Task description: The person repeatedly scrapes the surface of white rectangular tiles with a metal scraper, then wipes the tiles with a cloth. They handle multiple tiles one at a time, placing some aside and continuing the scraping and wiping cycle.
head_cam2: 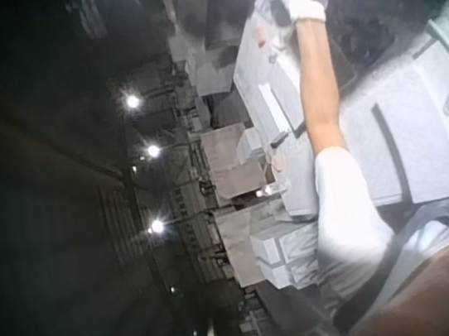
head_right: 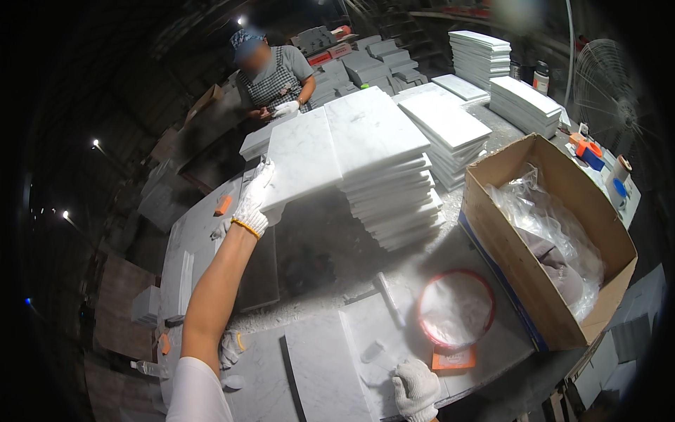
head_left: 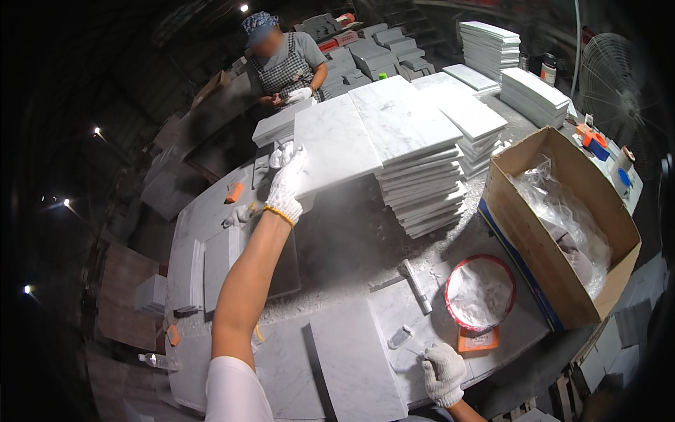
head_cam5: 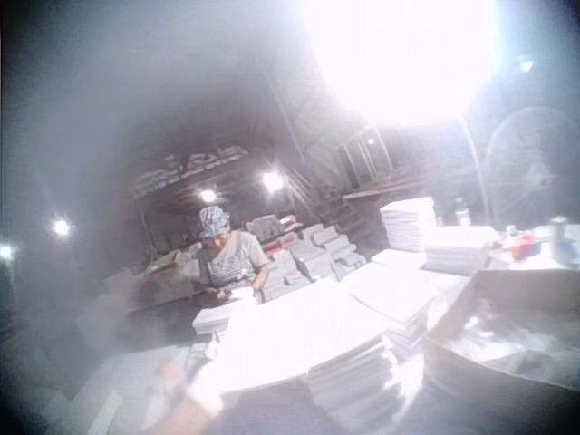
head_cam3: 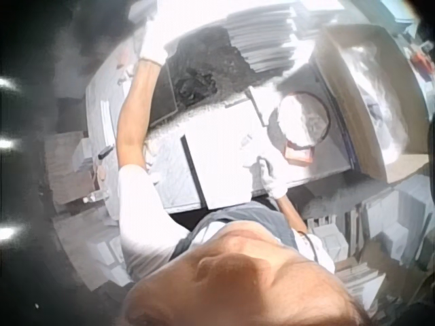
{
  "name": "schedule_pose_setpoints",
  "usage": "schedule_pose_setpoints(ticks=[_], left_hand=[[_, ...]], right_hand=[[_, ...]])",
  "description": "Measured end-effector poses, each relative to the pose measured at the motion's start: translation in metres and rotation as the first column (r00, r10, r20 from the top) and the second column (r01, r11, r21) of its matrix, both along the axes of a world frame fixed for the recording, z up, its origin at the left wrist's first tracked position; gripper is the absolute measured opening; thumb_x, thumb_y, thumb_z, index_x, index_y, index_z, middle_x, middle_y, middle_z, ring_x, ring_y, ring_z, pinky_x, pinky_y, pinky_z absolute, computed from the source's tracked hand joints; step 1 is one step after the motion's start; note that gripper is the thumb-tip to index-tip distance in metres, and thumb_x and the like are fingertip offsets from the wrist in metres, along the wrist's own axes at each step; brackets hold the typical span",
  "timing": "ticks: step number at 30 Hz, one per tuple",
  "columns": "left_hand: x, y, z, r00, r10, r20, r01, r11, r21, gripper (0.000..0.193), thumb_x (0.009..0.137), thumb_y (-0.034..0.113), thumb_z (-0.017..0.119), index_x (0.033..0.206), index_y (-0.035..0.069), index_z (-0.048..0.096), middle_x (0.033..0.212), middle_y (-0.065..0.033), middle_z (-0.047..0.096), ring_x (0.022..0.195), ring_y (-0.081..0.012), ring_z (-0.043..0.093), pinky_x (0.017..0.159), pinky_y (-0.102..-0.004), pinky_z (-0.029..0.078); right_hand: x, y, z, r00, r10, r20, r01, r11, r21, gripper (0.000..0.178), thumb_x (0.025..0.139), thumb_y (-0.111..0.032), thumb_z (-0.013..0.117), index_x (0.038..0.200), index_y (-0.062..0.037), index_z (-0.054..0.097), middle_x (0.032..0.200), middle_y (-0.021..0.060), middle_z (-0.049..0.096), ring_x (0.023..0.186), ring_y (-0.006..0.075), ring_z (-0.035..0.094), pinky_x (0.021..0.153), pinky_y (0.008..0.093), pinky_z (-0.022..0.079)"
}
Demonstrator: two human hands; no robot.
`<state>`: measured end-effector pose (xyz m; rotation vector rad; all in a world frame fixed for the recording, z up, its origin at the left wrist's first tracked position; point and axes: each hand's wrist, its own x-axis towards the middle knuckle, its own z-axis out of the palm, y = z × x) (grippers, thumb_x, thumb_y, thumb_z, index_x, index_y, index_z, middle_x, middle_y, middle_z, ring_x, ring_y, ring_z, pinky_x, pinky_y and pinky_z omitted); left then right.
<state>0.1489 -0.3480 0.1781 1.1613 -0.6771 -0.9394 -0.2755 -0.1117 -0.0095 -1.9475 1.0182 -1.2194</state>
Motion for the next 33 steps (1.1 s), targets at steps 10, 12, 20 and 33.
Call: schedule_pose_setpoints(ticks=[10,12,20,33], left_hand=[[0.018,-0.007,-0.010,1.000,-0.001,0.002,0.001,1.000,0.021,0.046,0.107,0.036,0.059,0.144,0.009,0.056,0.136,-0.0074,0.065,0.119,-0.0208,0.065,0.100,-0.0360,0.054],[0.019,-0.006,-0.002,0.999,-0.046,-0.003,0.046,0.999,-0.007,0.041,0.109,0.031,0.054,0.142,0.007,0.055,0.132,-0.0100,0.063,0.117,-0.0215,0.063,0.099,-0.0373,0.054],[-0.015,-0.004,0.049,0.980,-0.169,-0.104,0.168,0.986,-0.019,0.047,0.111,0.033,0.045,0.143,-0.001,0.052,0.138,-0.0181,0.063,0.117,-0.0279,0.066,0.097,-0.0388,0.055],[-0.085,-0.111,0.048,-0.426,-0.120,0.897,0.021,0.990,0.142,0.042,0.094,0.023,0.063,0.135,0.014,0.063,0.122,-0.0143,0.071,0.111,-0.0308,0.067,0.096,-0.0404,0.054]], right_hand=[[0.000,-0.005,0.010,0.999,0.045,-0.005,-0.045,0.999,0.018,0.011,0.087,-0.011,0.071,0.096,-0.0070,0.066,0.090,0.0137,0.068,0.086,0.0395,0.068,0.076,0.0467,0.054],[-0.001,-0.006,0.011,0.999,0.038,-0.006,-0.038,0.999,0.007,0.011,0.086,-0.011,0.071,0.096,-0.0070,0.066,0.088,0.0136,0.068,0.085,0.0392,0.067,0.075,0.0468,0.053],[-0.002,-0.008,0.000,0.998,0.060,-0.003,-0.059,0.998,0.030,0.011,0.086,-0.010,0.071,0.095,-0.0067,0.066,0.088,0.0136,0.067,0.082,0.0385,0.067,0.073,0.0455,0.052],[-0.004,-0.002,-0.011,0.999,-0.028,-0.028,0.027,0.999,-0.030,0.014,0.088,-0.013,0.072,0.101,-0.0105,0.070,0.099,0.0117,0.071,0.095,0.0371,0.070,0.077,0.0435,0.052]])
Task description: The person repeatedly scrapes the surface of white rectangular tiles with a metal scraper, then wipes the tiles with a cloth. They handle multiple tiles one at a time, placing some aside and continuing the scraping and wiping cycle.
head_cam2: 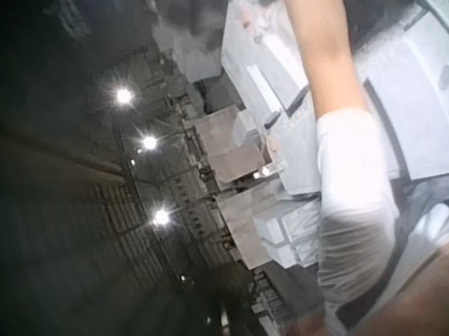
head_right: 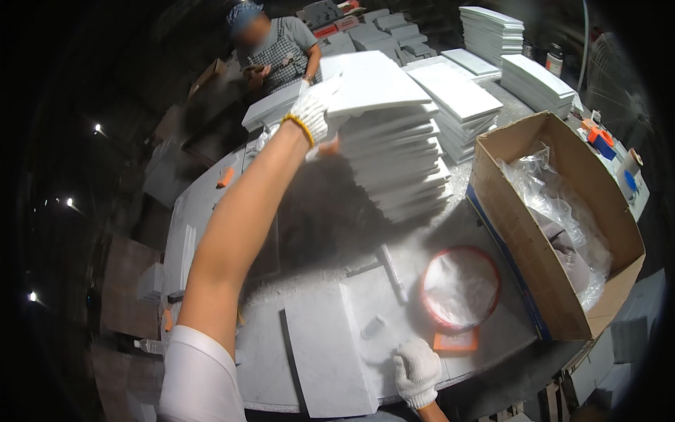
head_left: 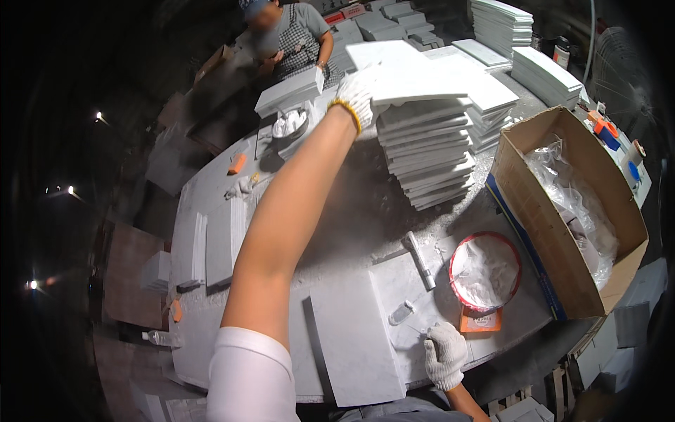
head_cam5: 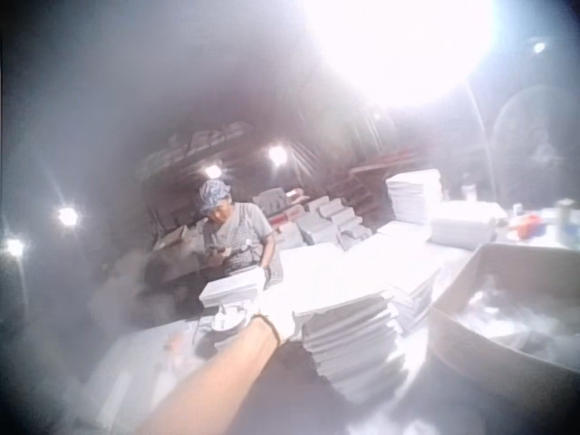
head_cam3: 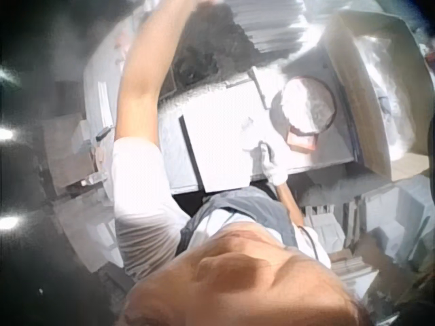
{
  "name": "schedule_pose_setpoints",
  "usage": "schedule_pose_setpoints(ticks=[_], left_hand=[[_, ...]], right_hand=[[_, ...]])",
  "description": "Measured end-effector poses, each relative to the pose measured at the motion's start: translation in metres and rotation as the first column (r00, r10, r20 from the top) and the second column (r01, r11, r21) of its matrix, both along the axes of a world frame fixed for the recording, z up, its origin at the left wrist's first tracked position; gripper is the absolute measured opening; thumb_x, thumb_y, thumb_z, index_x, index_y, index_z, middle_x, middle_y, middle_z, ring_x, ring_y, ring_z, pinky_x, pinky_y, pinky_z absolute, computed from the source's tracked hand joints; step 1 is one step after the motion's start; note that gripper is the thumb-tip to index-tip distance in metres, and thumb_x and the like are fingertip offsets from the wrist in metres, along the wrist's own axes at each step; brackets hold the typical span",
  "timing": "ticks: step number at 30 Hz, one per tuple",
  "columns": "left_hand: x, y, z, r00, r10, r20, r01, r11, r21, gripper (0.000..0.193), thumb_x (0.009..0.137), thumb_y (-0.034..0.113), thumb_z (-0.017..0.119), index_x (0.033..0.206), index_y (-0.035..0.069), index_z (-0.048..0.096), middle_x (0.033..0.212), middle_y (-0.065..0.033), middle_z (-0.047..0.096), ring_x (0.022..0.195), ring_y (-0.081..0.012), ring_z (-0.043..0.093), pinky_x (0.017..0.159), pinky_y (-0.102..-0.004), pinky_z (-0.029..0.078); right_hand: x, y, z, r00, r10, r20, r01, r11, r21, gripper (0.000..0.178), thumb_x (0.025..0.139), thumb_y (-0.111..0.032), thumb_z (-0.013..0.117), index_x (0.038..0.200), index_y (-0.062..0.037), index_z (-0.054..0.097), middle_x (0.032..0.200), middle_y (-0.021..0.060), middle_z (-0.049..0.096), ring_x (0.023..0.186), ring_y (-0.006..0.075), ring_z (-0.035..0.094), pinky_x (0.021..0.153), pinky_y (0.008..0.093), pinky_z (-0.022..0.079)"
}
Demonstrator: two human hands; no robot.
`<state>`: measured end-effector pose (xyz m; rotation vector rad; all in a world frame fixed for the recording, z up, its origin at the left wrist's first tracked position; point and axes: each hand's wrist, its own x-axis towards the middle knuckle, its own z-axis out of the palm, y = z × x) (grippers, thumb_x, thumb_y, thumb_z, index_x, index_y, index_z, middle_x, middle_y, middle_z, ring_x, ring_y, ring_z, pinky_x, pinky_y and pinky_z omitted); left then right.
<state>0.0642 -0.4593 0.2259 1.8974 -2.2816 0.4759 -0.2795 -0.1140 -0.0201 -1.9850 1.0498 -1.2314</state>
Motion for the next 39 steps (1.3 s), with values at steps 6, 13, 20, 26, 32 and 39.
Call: schedule_pose_setpoints(ticks=[6,13,20,26,32,39], left_hand=[[0.013,0.054,-0.013,0.988,0.015,0.156,0.029,0.962,-0.271,0.053,0.093,0.030,0.068,0.142,0.014,0.058,0.128,-0.0140,0.069,0.112,-0.0288,0.068,0.096,-0.0423,0.055],[-0.079,0.308,-0.091,0.987,-0.106,-0.119,0.054,0.925,-0.375,0.051,0.089,0.031,0.074,0.133,0.006,0.064,0.132,-0.0138,0.067,0.112,-0.0324,0.069,0.094,-0.0432,0.057],[-0.137,0.451,-0.190,0.960,-0.146,-0.241,0.251,0.832,0.495,0.083,0.088,0.057,0.070,0.156,0.017,0.045,0.160,-0.0218,0.041,0.148,-0.0439,0.038,0.123,-0.0532,0.030],[-0.026,0.392,-0.207,0.970,0.243,-0.012,-0.236,0.949,0.209,0.085,0.103,0.071,0.028,0.162,0.011,0.033,0.170,-0.0172,0.027,0.159,-0.0365,0.017,0.130,-0.0487,0.011],[-0.143,0.438,-0.191,0.995,0.046,-0.084,0.031,0.677,0.735,0.081,0.096,0.066,0.050,0.158,0.016,0.042,0.167,-0.0172,0.035,0.157,-0.0352,0.025,0.129,-0.0504,0.014],[-0.184,0.578,-0.216,0.496,-0.245,-0.833,0.340,0.937,-0.072,0.030,0.101,0.035,0.062,0.113,0.009,0.071,0.125,-0.0120,0.069,0.124,-0.0320,0.062,0.110,-0.0493,0.046]], right_hand=[[-0.001,0.004,-0.021,0.999,-0.016,0.048,0.016,1.000,-0.009,0.016,0.091,-0.011,0.070,0.104,-0.0023,0.074,0.098,0.0168,0.073,0.091,0.0363,0.071,0.085,0.0422,0.057],[0.002,0.015,-0.036,0.976,0.046,0.211,-0.072,0.991,0.117,0.021,0.101,-0.009,0.066,0.117,0.0036,0.068,0.121,0.0172,0.069,0.114,0.0287,0.067,0.102,0.0378,0.051],[-0.008,0.015,-0.047,0.977,0.066,0.203,-0.095,0.986,0.136,0.018,0.096,-0.008,0.072,0.112,0.0003,0.071,0.107,0.0146,0.073,0.100,0.0290,0.070,0.093,0.0379,0.054],[-0.006,0.019,-0.049,0.935,0.157,0.317,-0.229,0.952,0.202,0.026,0.102,-0.007,0.065,0.126,0.0024,0.065,0.123,0.0155,0.068,0.111,0.0259,0.068,0.100,0.0367,0.053],[-0.014,0.021,-0.055,0.952,0.174,0.253,-0.225,0.956,0.188,0.025,0.104,-0.004,0.059,0.128,0.0029,0.065,0.132,0.0129,0.067,0.122,0.0201,0.063,0.109,0.0341,0.047],[-0.037,0.029,-0.037,0.903,-0.276,0.328,0.084,0.865,0.494,0.025,0.107,-0.009,0.059,0.129,0.0021,0.061,0.120,0.0133,0.068,0.110,0.0223,0.069,0.101,0.0379,0.057]])
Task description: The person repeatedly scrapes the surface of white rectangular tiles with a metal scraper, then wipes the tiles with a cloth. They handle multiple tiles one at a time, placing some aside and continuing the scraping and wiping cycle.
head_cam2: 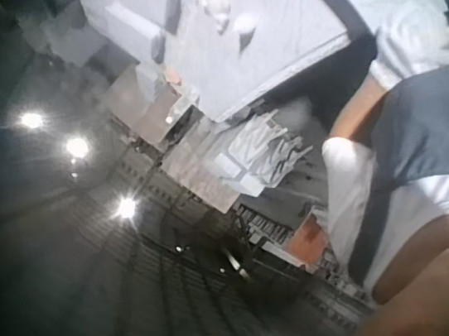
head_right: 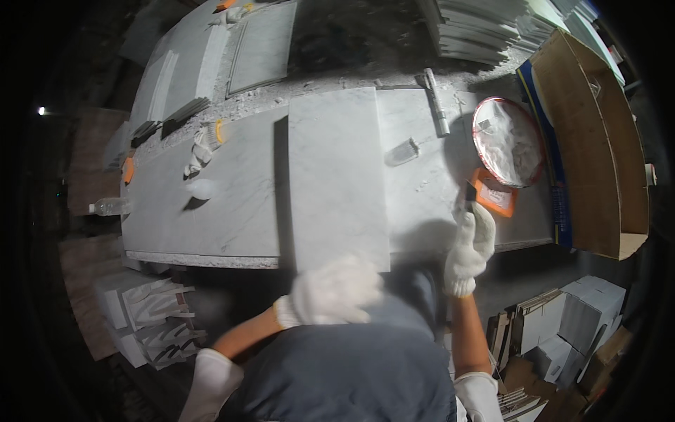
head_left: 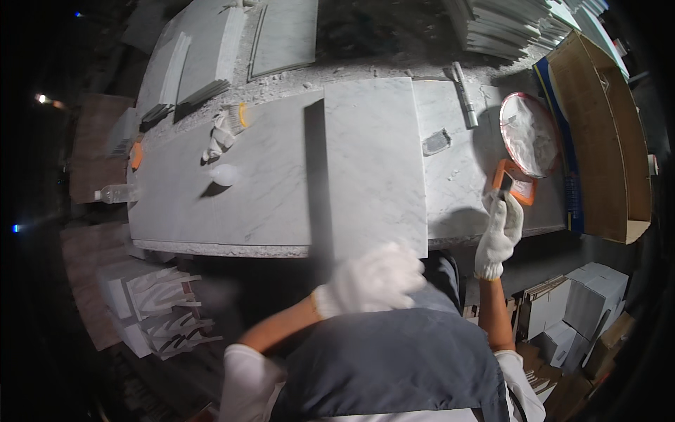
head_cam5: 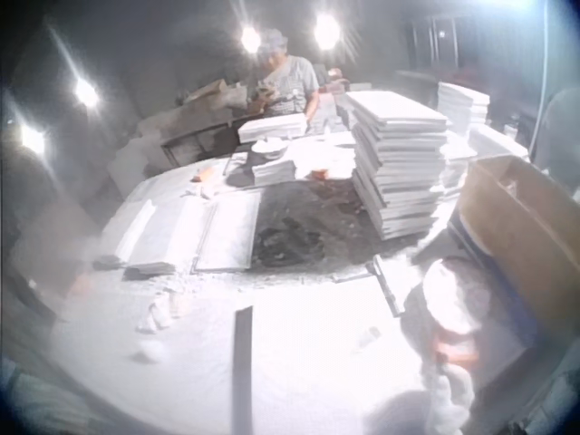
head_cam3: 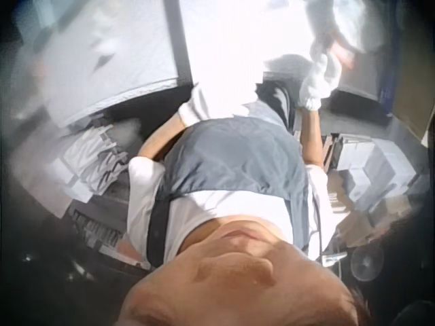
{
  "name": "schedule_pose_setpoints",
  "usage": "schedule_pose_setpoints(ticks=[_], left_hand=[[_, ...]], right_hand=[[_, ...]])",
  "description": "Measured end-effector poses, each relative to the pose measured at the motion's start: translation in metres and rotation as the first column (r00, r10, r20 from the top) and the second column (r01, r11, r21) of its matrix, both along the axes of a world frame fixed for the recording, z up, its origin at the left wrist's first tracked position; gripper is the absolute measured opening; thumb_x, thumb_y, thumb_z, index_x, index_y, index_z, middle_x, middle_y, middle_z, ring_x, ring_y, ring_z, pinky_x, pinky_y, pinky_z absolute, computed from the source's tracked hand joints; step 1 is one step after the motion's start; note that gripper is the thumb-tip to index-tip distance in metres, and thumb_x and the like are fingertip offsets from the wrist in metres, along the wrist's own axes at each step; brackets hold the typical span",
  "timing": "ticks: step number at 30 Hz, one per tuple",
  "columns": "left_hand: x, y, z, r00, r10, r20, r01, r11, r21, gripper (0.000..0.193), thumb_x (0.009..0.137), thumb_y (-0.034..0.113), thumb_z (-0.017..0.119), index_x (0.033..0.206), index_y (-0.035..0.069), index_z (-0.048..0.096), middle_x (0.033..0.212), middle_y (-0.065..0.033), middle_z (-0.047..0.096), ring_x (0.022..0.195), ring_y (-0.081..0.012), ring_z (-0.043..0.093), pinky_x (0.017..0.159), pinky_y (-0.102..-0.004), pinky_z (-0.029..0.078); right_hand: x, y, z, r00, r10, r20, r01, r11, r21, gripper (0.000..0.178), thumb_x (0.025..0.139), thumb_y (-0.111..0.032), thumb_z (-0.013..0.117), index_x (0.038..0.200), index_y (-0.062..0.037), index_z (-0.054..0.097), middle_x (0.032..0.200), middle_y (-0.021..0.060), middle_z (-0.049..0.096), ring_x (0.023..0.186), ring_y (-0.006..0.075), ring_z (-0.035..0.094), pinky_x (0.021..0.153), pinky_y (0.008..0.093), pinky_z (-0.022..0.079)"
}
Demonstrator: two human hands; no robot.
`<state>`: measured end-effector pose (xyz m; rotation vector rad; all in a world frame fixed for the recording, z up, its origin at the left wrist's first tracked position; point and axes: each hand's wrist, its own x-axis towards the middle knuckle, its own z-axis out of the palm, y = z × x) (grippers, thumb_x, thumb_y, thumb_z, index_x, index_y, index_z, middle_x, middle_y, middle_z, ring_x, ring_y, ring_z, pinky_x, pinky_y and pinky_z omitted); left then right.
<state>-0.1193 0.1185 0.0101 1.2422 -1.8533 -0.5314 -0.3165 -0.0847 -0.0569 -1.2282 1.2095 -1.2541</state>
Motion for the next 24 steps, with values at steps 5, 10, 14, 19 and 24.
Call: schedule_pose_setpoints(ticks=[5,10,14,19,24], left_hand=[[0.024,0.012,0.005,0.619,0.781,0.080,-0.763,0.623,-0.173,0.027,0.100,0.021,0.065,0.116,0.000,0.073,0.118,-0.0165,0.072,0.116,-0.0371,0.067,0.105,-0.0493,0.052],[0.023,0.001,-0.026,0.633,0.739,0.229,-0.692,0.673,-0.260,0.035,0.104,0.027,0.061,0.124,-0.001,0.069,0.126,-0.0181,0.068,0.122,-0.0408,0.062,0.112,-0.0547,0.046],[0.020,-0.002,-0.041,0.657,0.692,0.300,-0.660,0.720,-0.215,0.038,0.102,0.027,0.065,0.129,0.001,0.067,0.135,-0.0158,0.064,0.135,-0.0381,0.054,0.119,-0.0563,0.039],[0.020,-0.006,-0.035,0.649,0.697,0.305,-0.647,0.716,-0.261,0.037,0.102,0.030,0.064,0.127,0.003,0.068,0.132,-0.0140,0.065,0.133,-0.0374,0.055,0.119,-0.0557,0.039],[0.019,-0.007,-0.038,0.633,0.718,0.289,-0.668,0.696,-0.265,0.036,0.104,0.036,0.060,0.121,0.006,0.071,0.129,-0.0121,0.066,0.131,-0.0370,0.056,0.117,-0.0559,0.042]], right_hand=[[-0.044,-0.026,0.049,0.991,-0.004,-0.133,0.004,1.000,-0.002,0.038,0.105,-0.011,0.063,0.140,0.0040,0.060,0.123,0.0086,0.069,0.103,0.0129,0.067,0.090,0.0297,0.058],[-0.062,-0.069,0.074,0.968,0.098,-0.231,-0.100,0.995,0.002,0.040,0.101,-0.013,0.070,0.139,0.0001,0.063,0.131,0.0098,0.071,0.114,0.0143,0.068,0.096,0.0270,0.055],[-0.057,-0.090,0.070,0.914,0.083,-0.396,-0.134,0.986,-0.104,0.032,0.099,-0.014,0.071,0.129,-0.0017,0.070,0.119,0.0090,0.076,0.107,0.0139,0.072,0.094,0.0265,0.055],[-0.052,-0.101,0.057,0.771,0.031,-0.636,-0.168,0.973,-0.158,0.029,0.098,-0.016,0.072,0.125,-0.0058,0.074,0.110,0.0058,0.077,0.100,0.0128,0.071,0.090,0.0251,0.054],[-0.044,-0.113,0.050,0.725,0.067,-0.685,-0.201,0.972,-0.117,0.029,0.098,-0.016,0.072,0.125,-0.0056,0.074,0.102,0.0038,0.077,0.083,0.0076,0.068,0.077,0.0229,0.054]])
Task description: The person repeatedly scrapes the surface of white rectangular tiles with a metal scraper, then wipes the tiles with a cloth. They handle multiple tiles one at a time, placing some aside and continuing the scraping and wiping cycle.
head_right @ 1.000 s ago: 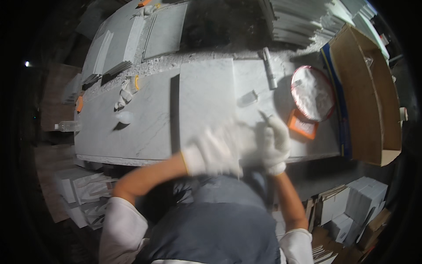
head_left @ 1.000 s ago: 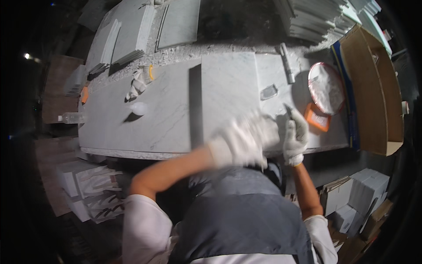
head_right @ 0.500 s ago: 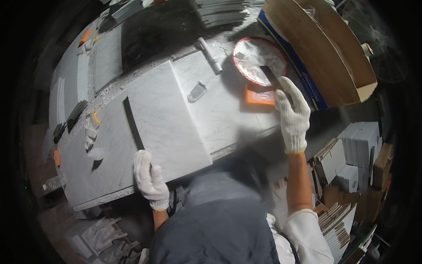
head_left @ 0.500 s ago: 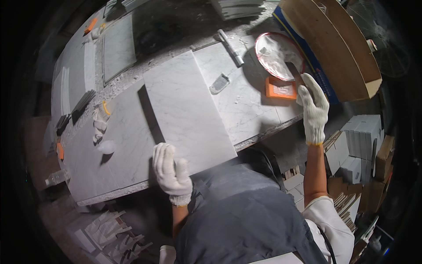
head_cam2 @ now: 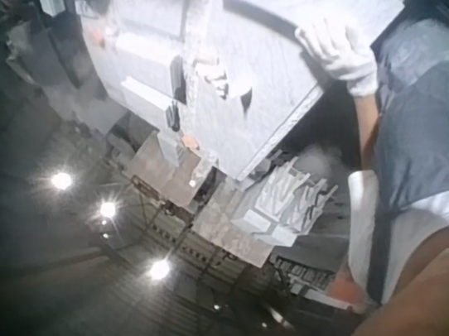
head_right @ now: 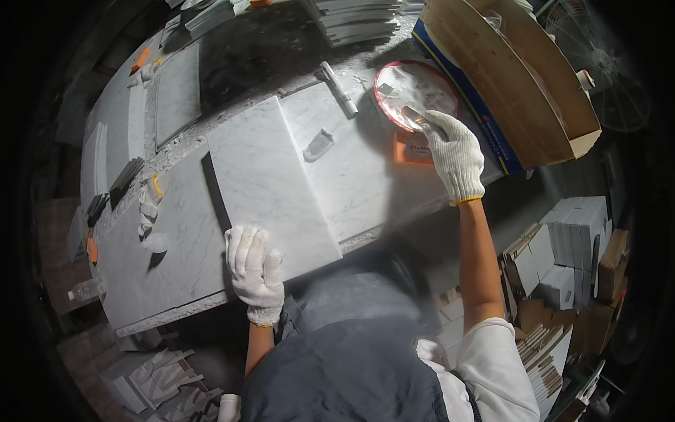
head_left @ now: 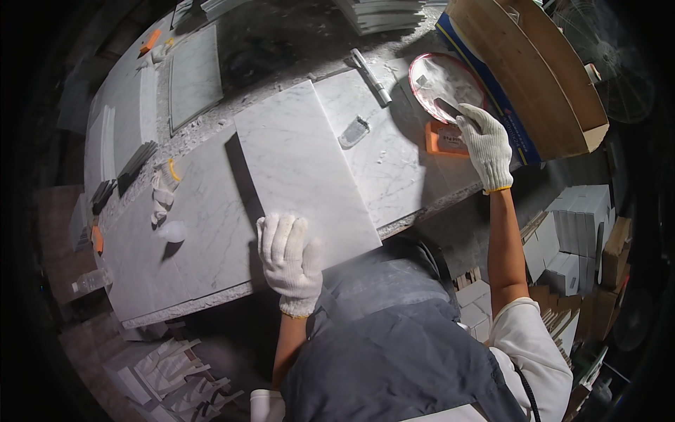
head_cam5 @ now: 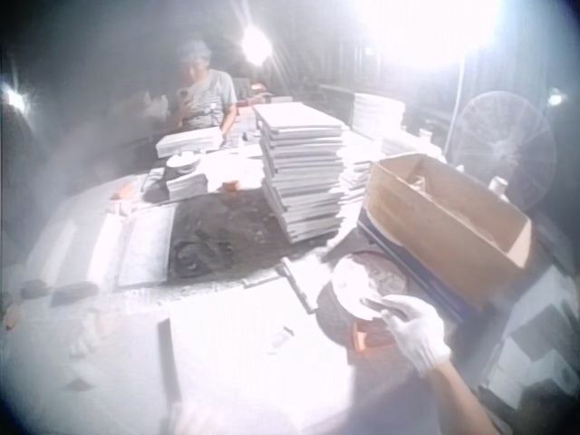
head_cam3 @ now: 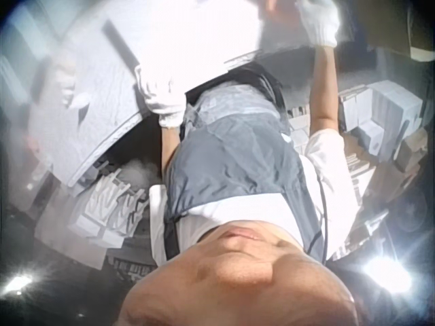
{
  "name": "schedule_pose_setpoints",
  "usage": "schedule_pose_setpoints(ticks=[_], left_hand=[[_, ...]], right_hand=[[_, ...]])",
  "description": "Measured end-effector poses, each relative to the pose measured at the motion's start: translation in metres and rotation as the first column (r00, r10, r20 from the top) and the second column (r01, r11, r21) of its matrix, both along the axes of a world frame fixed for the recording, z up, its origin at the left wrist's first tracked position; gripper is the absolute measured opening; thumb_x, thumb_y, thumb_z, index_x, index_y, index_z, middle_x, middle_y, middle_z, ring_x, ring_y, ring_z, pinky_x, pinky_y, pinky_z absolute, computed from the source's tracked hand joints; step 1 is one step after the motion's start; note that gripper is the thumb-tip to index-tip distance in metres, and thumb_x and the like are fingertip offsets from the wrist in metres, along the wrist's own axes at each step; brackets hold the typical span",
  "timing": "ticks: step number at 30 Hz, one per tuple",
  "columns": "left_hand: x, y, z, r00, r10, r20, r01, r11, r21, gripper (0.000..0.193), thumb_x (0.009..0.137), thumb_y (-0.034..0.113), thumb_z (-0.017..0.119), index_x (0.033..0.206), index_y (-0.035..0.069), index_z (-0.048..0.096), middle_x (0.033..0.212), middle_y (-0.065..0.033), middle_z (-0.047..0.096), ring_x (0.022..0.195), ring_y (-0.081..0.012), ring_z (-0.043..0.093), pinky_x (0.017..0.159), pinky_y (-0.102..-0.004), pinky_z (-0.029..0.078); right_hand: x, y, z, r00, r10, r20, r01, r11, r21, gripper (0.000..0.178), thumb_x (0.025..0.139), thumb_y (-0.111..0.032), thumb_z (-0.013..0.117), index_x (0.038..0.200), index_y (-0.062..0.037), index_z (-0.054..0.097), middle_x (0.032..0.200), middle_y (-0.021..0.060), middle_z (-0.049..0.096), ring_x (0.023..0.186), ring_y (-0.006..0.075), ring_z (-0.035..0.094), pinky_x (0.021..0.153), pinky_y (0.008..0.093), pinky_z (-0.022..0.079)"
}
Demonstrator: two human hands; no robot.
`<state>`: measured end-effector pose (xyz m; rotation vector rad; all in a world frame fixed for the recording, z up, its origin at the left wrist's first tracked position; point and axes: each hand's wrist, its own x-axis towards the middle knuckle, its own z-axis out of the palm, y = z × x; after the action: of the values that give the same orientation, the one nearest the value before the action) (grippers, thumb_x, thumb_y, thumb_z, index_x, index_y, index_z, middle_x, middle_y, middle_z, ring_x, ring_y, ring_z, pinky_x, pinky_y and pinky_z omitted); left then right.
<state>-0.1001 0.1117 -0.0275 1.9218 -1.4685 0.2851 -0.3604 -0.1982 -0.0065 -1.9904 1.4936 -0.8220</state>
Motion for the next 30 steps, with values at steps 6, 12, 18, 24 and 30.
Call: schedule_pose_setpoints(ticks=[6,12,18,24,30], left_hand=[[0.001,0.001,-0.001,1.000,0.008,-0.010,-0.008,1.000,0.029,0.033,0.101,0.032,0.064,0.119,0.006,0.072,0.129,-0.0119,0.065,0.131,-0.0367,0.057,0.117,-0.0560,0.041],[-0.001,0.000,0.005,1.000,-0.019,-0.020,0.020,1.000,0.011,0.031,0.100,0.021,0.066,0.124,0.003,0.070,0.131,-0.0138,0.066,0.133,-0.0374,0.056,0.120,-0.0553,0.038],[-0.001,-0.003,0.004,0.999,0.026,-0.022,-0.026,1.000,0.006,0.029,0.093,0.022,0.065,0.114,0.003,0.074,0.124,-0.0123,0.068,0.127,-0.0363,0.058,0.117,-0.0552,0.042],[-0.001,-0.006,0.007,0.997,0.052,-0.050,-0.053,0.998,-0.027,0.026,0.089,0.020,0.065,0.106,0.003,0.075,0.118,-0.0122,0.070,0.124,-0.0354,0.060,0.115,-0.0539,0.043],[-0.002,-0.005,0.007,0.996,0.060,-0.059,-0.064,0.996,-0.064,0.025,0.089,0.018,0.066,0.107,0.004,0.076,0.118,-0.0109,0.071,0.123,-0.0343,0.061,0.116,-0.0518,0.044]], right_hand=[[0.006,-0.005,0.002,0.991,0.018,0.133,-0.040,0.986,0.162,0.030,0.098,-0.019,0.073,0.125,-0.0055,0.075,0.101,0.0003,0.075,0.076,0.0046,0.061,0.070,0.0213,0.051],[0.004,-0.004,0.003,0.942,-0.048,0.333,-0.071,0.939,0.336,0.030,0.098,-0.017,0.073,0.125,-0.0049,0.075,0.099,-0.0010,0.074,0.076,0.0039,0.060,0.067,0.0212,0.050],[0.004,0.004,0.016,0.927,-0.104,0.359,-0.033,0.934,0.356,0.033,0.100,-0.015,0.070,0.128,0.0004,0.072,0.100,-0.0003,0.073,0.078,0.0034,0.060,0.069,0.0209,0.050],[0.047,0.037,0.035,0.830,0.004,0.557,-0.290,0.857,0.426,0.038,0.100,-0.016,0.069,0.133,0.0020,0.068,0.098,-0.0007,0.071,0.080,0.0037,0.061,0.070,0.0202,0.053],[0.140,0.059,0.022,0.755,0.132,0.643,-0.535,0.692,0.486,0.041,0.098,-0.023,0.074,0.131,0.0011,0.069,0.093,0.0013,0.072,0.076,0.0070,0.064,0.066,0.0223,0.056]])
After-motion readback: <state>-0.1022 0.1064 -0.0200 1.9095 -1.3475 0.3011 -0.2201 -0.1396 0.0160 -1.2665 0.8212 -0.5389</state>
